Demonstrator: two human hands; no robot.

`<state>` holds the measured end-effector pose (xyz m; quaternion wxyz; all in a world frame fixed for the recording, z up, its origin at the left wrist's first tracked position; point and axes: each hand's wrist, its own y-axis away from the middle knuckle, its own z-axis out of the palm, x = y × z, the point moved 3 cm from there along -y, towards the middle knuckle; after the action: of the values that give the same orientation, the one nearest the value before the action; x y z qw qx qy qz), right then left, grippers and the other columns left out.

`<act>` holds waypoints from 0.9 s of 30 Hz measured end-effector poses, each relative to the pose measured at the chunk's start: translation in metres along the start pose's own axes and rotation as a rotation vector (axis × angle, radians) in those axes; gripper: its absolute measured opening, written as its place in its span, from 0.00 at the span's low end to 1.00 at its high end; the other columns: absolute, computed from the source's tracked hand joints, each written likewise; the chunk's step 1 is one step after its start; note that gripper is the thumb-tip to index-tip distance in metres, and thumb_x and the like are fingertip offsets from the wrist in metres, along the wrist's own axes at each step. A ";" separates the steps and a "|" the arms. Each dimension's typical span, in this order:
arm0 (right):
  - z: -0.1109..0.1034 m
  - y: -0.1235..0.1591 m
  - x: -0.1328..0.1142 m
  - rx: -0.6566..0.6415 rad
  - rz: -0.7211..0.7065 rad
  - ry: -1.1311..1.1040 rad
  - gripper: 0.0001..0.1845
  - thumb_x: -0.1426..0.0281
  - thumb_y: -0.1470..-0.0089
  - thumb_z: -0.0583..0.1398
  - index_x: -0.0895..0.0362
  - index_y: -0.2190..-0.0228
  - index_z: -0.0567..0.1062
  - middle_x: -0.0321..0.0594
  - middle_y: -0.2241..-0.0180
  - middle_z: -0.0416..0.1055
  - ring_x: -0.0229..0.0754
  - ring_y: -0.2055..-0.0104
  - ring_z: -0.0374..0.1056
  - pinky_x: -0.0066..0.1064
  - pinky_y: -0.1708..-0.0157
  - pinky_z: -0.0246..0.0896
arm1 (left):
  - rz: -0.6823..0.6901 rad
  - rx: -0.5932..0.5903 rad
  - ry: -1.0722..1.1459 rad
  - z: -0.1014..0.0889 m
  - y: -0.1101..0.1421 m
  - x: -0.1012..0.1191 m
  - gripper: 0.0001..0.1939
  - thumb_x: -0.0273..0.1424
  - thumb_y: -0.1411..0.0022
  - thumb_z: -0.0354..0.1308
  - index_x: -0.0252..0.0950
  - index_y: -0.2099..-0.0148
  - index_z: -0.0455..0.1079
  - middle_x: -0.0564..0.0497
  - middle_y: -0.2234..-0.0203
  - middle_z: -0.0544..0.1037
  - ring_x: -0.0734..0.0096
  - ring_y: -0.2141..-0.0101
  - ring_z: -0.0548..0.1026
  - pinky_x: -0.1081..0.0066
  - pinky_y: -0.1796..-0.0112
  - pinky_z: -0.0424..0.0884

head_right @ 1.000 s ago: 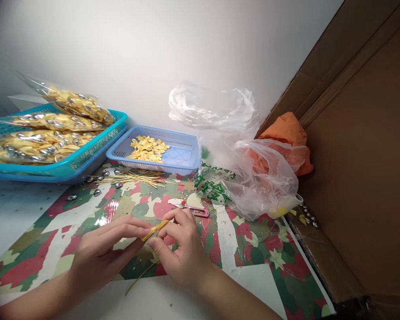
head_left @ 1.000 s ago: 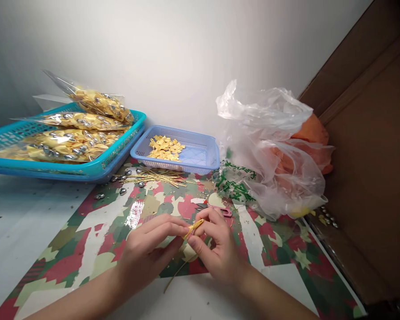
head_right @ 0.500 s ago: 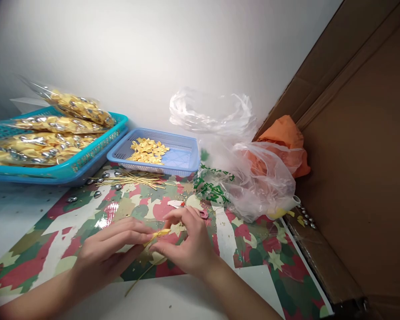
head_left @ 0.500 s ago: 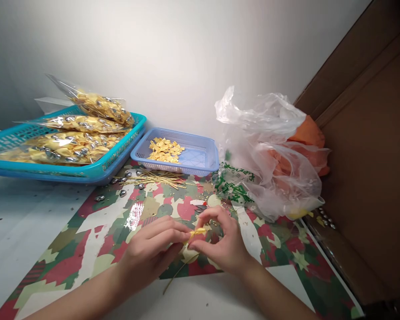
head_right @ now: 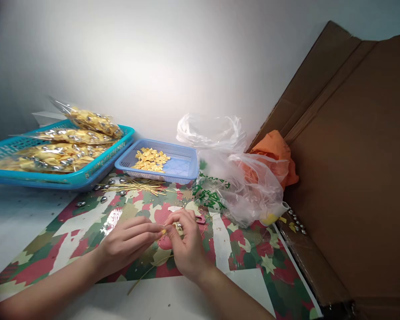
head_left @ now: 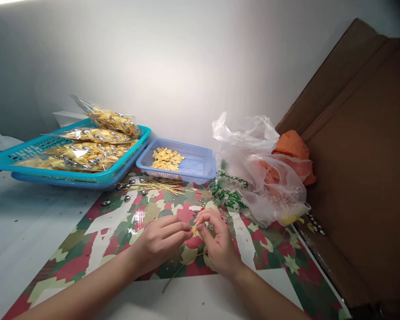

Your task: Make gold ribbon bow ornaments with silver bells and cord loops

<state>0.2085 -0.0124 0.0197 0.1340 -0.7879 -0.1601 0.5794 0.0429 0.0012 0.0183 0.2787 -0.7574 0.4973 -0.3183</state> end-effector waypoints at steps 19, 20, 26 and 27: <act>-0.101 -0.053 -0.122 0.512 -0.318 -0.422 0.13 0.64 0.45 0.66 0.53 0.69 0.66 0.23 0.82 0.56 0.28 0.85 0.50 0.23 0.86 0.47 | -0.541 -0.014 0.251 0.003 0.008 -0.042 0.07 0.27 0.39 0.55 0.38 0.70 0.72 0.50 0.74 0.77 0.66 0.71 0.72 0.70 0.67 0.65; -0.099 -0.056 -0.123 0.490 -0.314 -0.424 0.13 0.64 0.46 0.66 0.53 0.69 0.67 0.24 0.82 0.57 0.29 0.85 0.51 0.23 0.85 0.48 | -0.581 -0.005 0.298 0.003 0.008 -0.041 0.06 0.27 0.41 0.56 0.38 0.70 0.72 0.51 0.74 0.77 0.67 0.71 0.72 0.71 0.68 0.65; -0.085 -0.064 -0.102 0.450 -0.299 -0.511 0.12 0.65 0.48 0.66 0.53 0.67 0.68 0.25 0.82 0.63 0.31 0.82 0.58 0.24 0.81 0.58 | -0.864 0.053 0.698 0.004 0.011 -0.043 0.08 0.33 0.45 0.59 0.35 0.65 0.74 0.50 0.72 0.78 0.68 0.71 0.74 0.73 0.71 0.70; -0.085 -0.064 -0.096 0.460 -0.289 -0.530 0.11 0.66 0.48 0.66 0.53 0.68 0.68 0.25 0.82 0.64 0.31 0.81 0.60 0.24 0.80 0.60 | -0.912 0.061 0.769 0.005 0.012 -0.043 0.09 0.33 0.45 0.59 0.35 0.63 0.75 0.50 0.71 0.79 0.69 0.72 0.75 0.74 0.72 0.70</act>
<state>0.2566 0.0049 0.1539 0.3415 -0.5293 -0.1645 0.7590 0.0267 0.0381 -0.0024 -0.0645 -0.7166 0.1775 -0.6714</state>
